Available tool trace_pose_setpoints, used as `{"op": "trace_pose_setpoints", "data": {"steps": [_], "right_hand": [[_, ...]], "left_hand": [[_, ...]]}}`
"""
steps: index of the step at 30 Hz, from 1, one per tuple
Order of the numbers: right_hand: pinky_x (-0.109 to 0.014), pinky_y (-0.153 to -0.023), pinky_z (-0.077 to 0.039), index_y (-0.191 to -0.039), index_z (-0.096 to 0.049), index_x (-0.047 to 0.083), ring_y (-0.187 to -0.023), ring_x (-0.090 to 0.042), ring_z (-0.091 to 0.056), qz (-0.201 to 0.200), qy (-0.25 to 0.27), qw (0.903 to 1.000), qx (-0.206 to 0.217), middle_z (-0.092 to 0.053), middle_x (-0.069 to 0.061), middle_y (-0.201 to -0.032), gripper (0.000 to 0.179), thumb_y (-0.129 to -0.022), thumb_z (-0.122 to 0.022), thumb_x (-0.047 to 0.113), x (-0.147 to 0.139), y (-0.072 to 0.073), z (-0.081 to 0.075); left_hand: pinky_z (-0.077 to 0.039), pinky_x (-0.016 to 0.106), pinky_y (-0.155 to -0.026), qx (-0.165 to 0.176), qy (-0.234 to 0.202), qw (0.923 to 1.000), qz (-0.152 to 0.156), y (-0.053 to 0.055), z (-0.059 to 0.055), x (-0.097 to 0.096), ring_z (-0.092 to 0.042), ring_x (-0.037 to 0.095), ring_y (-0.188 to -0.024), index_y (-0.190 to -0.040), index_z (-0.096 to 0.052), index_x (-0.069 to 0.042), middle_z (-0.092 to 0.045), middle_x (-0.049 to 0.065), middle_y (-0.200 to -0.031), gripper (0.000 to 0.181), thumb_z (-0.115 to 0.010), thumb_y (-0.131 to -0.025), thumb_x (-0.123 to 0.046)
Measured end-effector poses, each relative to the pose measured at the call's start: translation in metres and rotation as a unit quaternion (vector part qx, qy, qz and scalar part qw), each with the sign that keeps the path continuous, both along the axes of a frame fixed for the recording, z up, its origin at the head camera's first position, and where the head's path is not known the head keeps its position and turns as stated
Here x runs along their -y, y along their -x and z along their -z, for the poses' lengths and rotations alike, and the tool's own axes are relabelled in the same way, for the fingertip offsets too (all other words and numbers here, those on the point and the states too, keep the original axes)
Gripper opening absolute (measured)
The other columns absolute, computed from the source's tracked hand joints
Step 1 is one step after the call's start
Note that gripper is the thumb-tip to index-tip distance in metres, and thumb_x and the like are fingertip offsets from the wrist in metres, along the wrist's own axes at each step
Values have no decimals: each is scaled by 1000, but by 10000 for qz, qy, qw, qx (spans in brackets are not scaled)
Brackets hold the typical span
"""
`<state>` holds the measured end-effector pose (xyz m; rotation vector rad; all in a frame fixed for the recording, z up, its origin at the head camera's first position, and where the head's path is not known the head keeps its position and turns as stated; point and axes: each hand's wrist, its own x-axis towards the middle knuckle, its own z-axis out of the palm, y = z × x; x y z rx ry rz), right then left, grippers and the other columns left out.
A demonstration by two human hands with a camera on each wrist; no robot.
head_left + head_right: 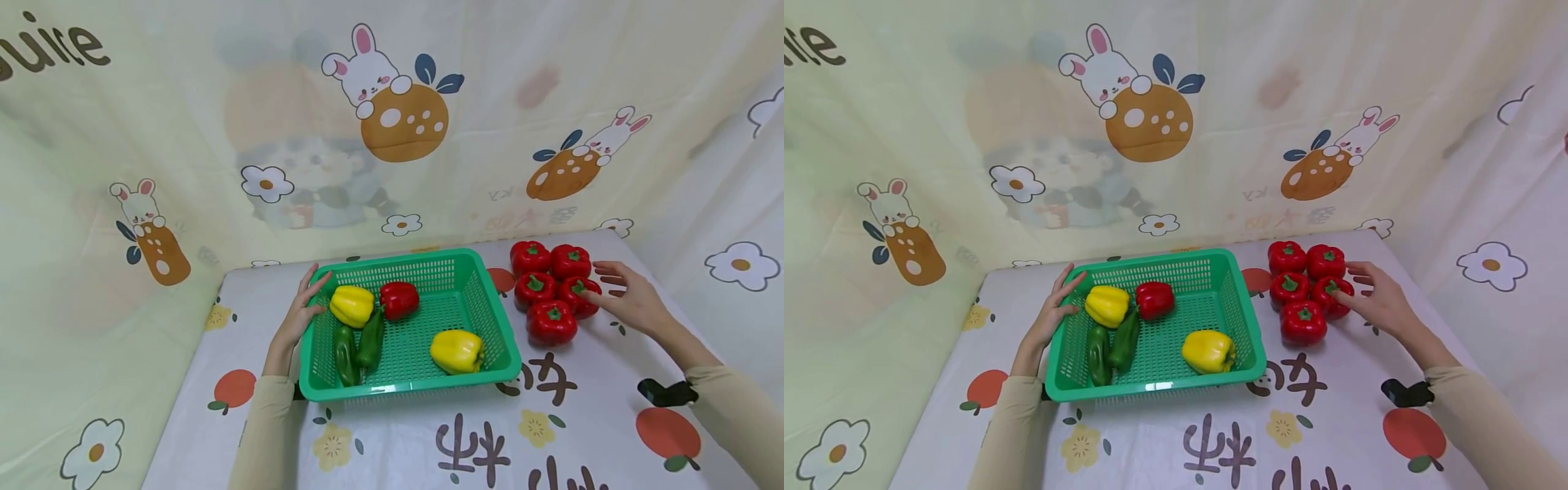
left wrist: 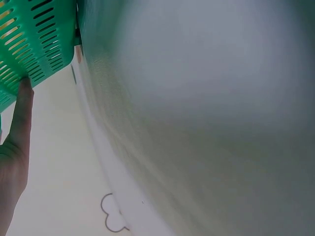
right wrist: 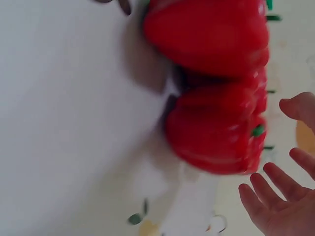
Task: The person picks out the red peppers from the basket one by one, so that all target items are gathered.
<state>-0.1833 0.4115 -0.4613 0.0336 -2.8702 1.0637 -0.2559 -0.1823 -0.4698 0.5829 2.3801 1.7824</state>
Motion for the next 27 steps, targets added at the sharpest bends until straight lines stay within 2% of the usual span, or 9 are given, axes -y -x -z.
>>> {"op": "trace_pose_setpoints", "data": {"steps": [5, 12, 17, 20, 27], "right_hand": [[-62, -83, -50, -143, -38, -6, -116, -53, -48, -155, -54, 9997, -191, -44, -34, -138, 70, -90, -71, 23, 24, 1, -19], [-64, -84, -49, -145, -38, -2, -122, -50, -45, -533, 13, 9983, -216, -45, -30, -139, 73, -87, -75, 21, 65, 5, -44], [-64, -87, -47, -145, -39, -1, -124, -48, -45, -824, 85, 9961, -305, -45, -27, -141, 71, -87, -75, 21, 86, 12, -49], [-63, -87, -48, -145, -39, 0, -124, -48, -46, -960, 127, 9951, -212, -45, -26, -141, 72, -87, -74, 23, 98, 15, -51], [-60, -87, -50, -143, -44, 4, -122, -43, -50, -1344, 147, 9903, -305, -50, -23, -139, 68, -87, -75, 26, 130, 28, -49]], "left_hand": [[-5, 71, -109, -9, 43, 10000, -8, 0, 0, 1, 6, 40, -149, -148, -35, 7, 1, 21, -163, 69, -49, -81, 15], [-6, 71, -109, -7, -6, 10000, -24, -1, 0, 1, 6, 40, -149, -148, -35, 8, 1, 22, -163, 68, -48, -81, 15], [-5, 70, -110, -2, -92, 10000, 7, -1, 0, -1, 6, 39, -149, -147, -36, 8, 0, 21, -163, 67, -48, -82, 16], [-5, 69, -110, 29, -108, 9999, -6, -1, -1, -1, 6, 39, -149, -148, -37, 7, 0, 20, -164, 66, -48, -83, 16], [-4, 69, -110, 7, -69, 10000, -6, -1, -2, 0, 6, 39, -149, -148, -36, 7, 0, 20, -164, 67, -48, -82, 15]]}}
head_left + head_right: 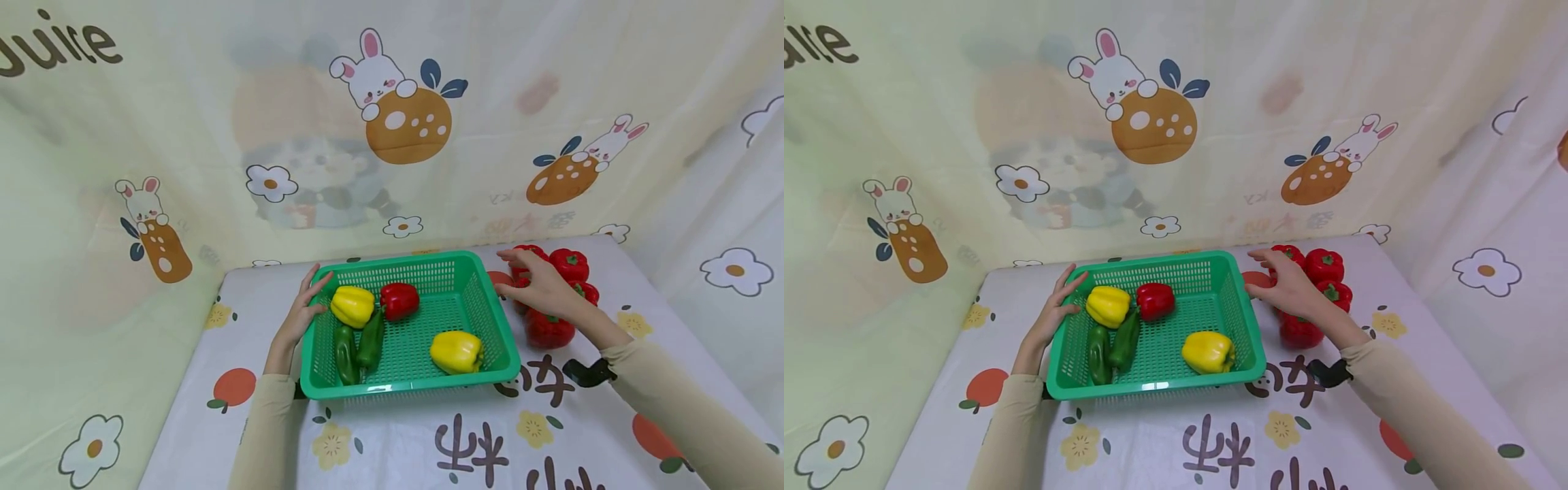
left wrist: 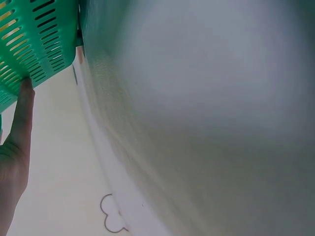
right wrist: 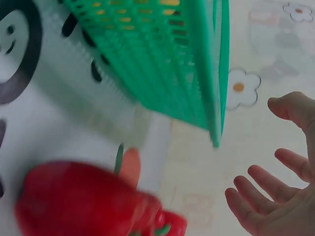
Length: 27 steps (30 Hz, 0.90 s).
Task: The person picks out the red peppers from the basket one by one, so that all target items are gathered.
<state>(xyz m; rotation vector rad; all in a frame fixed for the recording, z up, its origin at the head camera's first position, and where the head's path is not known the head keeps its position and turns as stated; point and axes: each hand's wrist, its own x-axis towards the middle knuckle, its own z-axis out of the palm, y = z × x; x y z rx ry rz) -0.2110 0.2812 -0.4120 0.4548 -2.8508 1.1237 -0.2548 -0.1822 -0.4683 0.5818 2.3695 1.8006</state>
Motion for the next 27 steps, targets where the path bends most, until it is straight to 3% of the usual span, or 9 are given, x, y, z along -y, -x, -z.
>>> {"op": "trace_pose_setpoints", "data": {"steps": [7, 16, 27], "right_hand": [[-59, -97, -44, -143, -43, 0, -125, -44, -49, -601, 216, 9979, 115, -47, -23, -142, 66, -87, -74, 20, 44, 17, -3], [-57, -96, -46, -143, -45, 1, -124, -42, -49, -1065, -196, 9924, 581, -48, -21, -142, 70, -85, -75, 24, 89, 27, 1], [-54, -103, -40, -144, -43, -4, -128, -41, -46, -1422, -685, 9848, 726, -47, -24, -143, 69, -88, -72, 24, 139, 52, 17]], "left_hand": [[-3, 69, -110, 45, -66, 10000, -13, 1, 1, 3, 6, 38, -149, -148, -37, 6, 0, 17, -164, 67, -48, -83, 15], [-4, 70, -110, 28, -88, 9999, 98, 1, 1, 2, 7, 38, -149, -148, -36, 6, 1, 15, -164, 67, -48, -83, 16], [-3, 71, -110, 9, -79, 10000, 41, 2, 1, 2, 6, 40, -149, -147, -36, 7, 1, 18, -164, 67, -49, -82, 15]]}}
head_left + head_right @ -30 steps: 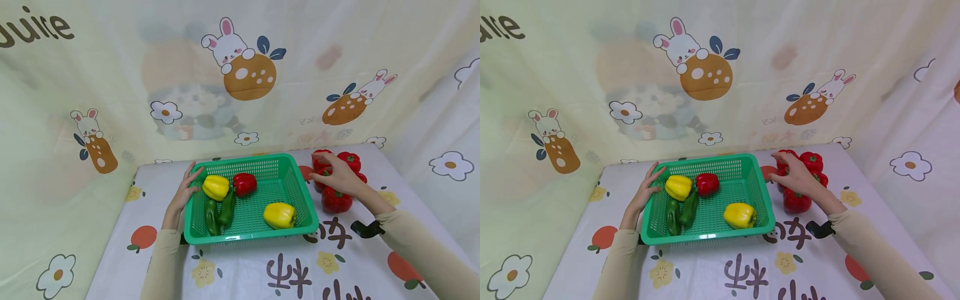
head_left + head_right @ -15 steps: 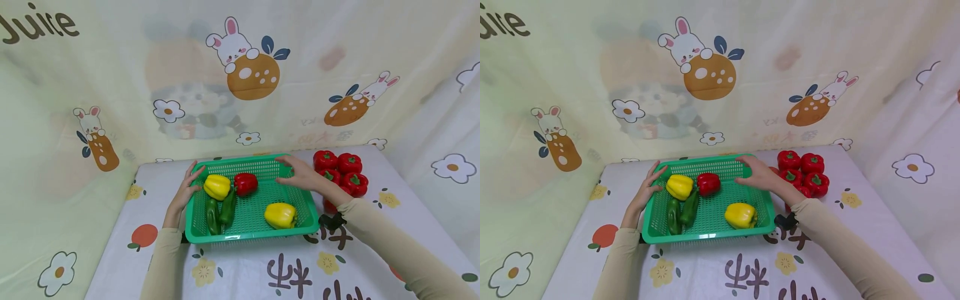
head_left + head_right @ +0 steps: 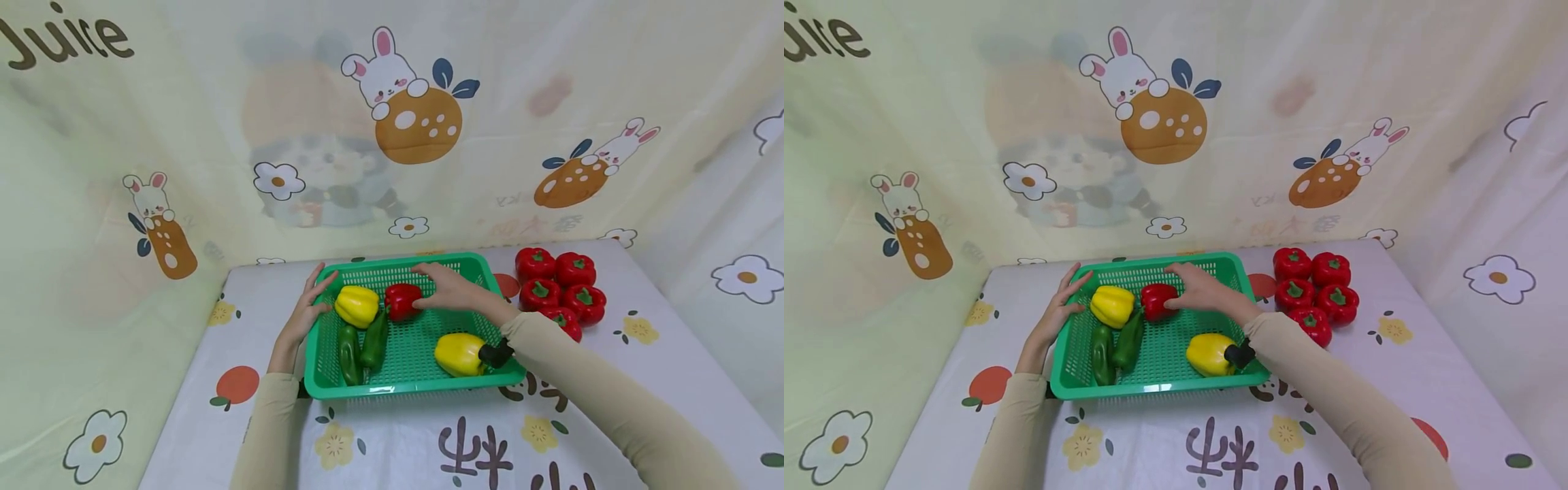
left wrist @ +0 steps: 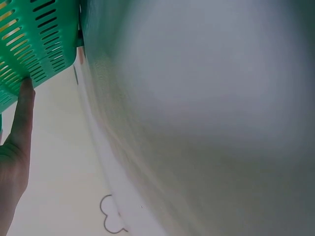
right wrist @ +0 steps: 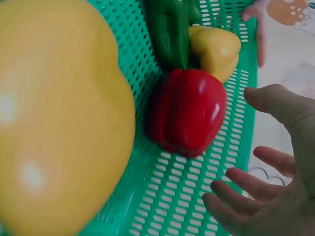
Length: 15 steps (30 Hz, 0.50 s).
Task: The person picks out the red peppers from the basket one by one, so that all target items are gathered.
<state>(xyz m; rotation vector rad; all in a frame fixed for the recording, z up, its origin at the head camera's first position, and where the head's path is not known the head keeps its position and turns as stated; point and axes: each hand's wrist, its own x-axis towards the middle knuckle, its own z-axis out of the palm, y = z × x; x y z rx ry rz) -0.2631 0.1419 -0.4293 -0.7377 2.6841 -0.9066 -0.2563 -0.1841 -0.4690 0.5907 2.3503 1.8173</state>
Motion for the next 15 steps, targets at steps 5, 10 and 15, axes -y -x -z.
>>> {"op": "trace_pose_setpoints", "data": {"steps": [5, 10, 15], "right_hand": [[-51, -104, -40, -145, -42, -1, -130, -39, -44, -50, -237, 9994, 256, -46, -24, -144, 70, -88, -72, 26, 19, 8, 9], [-43, -93, -49, -145, -42, -2, -121, -35, -50, -131, -303, 9989, 327, -48, -23, -140, 70, -86, -73, 22, 32, 12, 15], [-39, -86, -52, -144, -43, -2, -110, -31, -55, -101, -551, 9983, 171, -51, -22, -132, 72, -84, -76, 19, 42, 11, 19]], "left_hand": [[-2, 71, -109, 3, 11, 10000, -3, 1, 3, 1, 6, 40, -149, -148, -36, 7, 1, 20, -163, 67, -49, -82, 14], [-3, 70, -110, 13, 11, 10000, 0, 1, 3, 1, 6, 40, -149, -148, -36, 7, 1, 20, -164, 67, -49, -82, 15], [-4, 69, -110, -6, -1, 10000, -15, 0, 2, 1, 5, 38, -149, -148, -37, 6, 0, 16, -164, 66, -49, -83, 14]]}}
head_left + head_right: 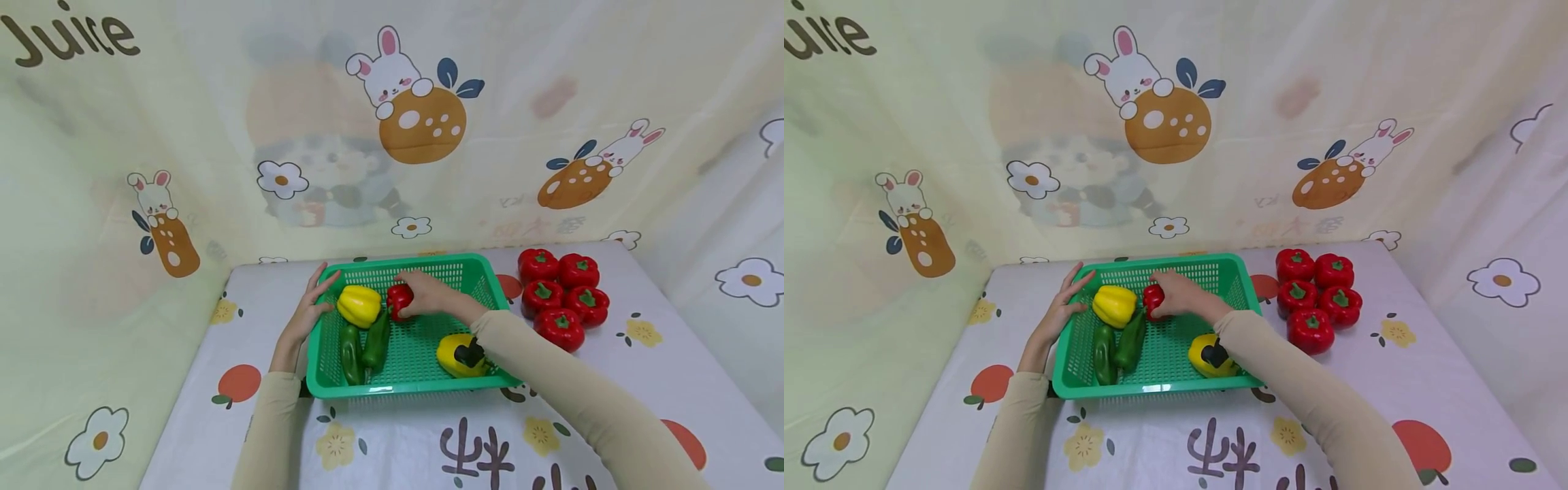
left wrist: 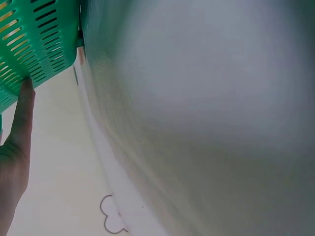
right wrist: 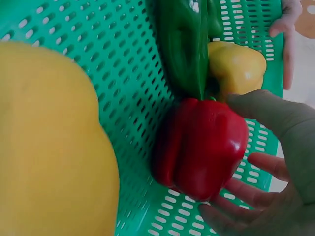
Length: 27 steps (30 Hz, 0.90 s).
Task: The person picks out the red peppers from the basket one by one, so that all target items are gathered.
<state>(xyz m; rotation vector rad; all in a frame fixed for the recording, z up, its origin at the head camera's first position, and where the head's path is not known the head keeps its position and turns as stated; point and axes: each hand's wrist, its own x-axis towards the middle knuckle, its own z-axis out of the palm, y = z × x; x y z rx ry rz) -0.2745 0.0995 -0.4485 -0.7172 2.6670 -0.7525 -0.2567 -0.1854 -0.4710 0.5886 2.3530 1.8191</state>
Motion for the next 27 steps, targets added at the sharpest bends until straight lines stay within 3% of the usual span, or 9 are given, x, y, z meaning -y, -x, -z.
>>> {"op": "trace_pose_setpoints", "data": {"steps": [10, 20, 27], "right_hand": [[-41, -77, -54, -137, -52, 9, -99, -32, -56, 140, -811, 9958, -406, -48, -20, -122, 74, -73, -86, 23, 11, -3, 4], [-45, -75, -52, -134, -54, 11, -101, -35, -54, 423, -950, 9933, -498, -48, -19, -123, 71, -72, -87, 22, 15, -6, 3], [-41, -74, -54, -132, -53, 9, -97, -31, -55, 297, -763, 9949, -591, -51, -17, -118, 67, -75, -85, 24, 9, -5, 7]], "left_hand": [[-5, 69, -110, 15, 1, 10000, 28, 0, 0, -1, 6, 39, -149, -148, -36, 7, 1, 19, -164, 67, -49, -82, 15], [-5, 68, -111, 20, 1, 10000, 26, 0, -1, -2, 6, 37, -149, -148, -37, 6, 1, 15, -165, 66, -48, -83, 15], [-3, 70, -110, 36, 19, 10000, -42, 0, -1, -2, 5, 40, -149, -147, -37, 7, 0, 19, -164, 67, -50, -82, 15]]}}
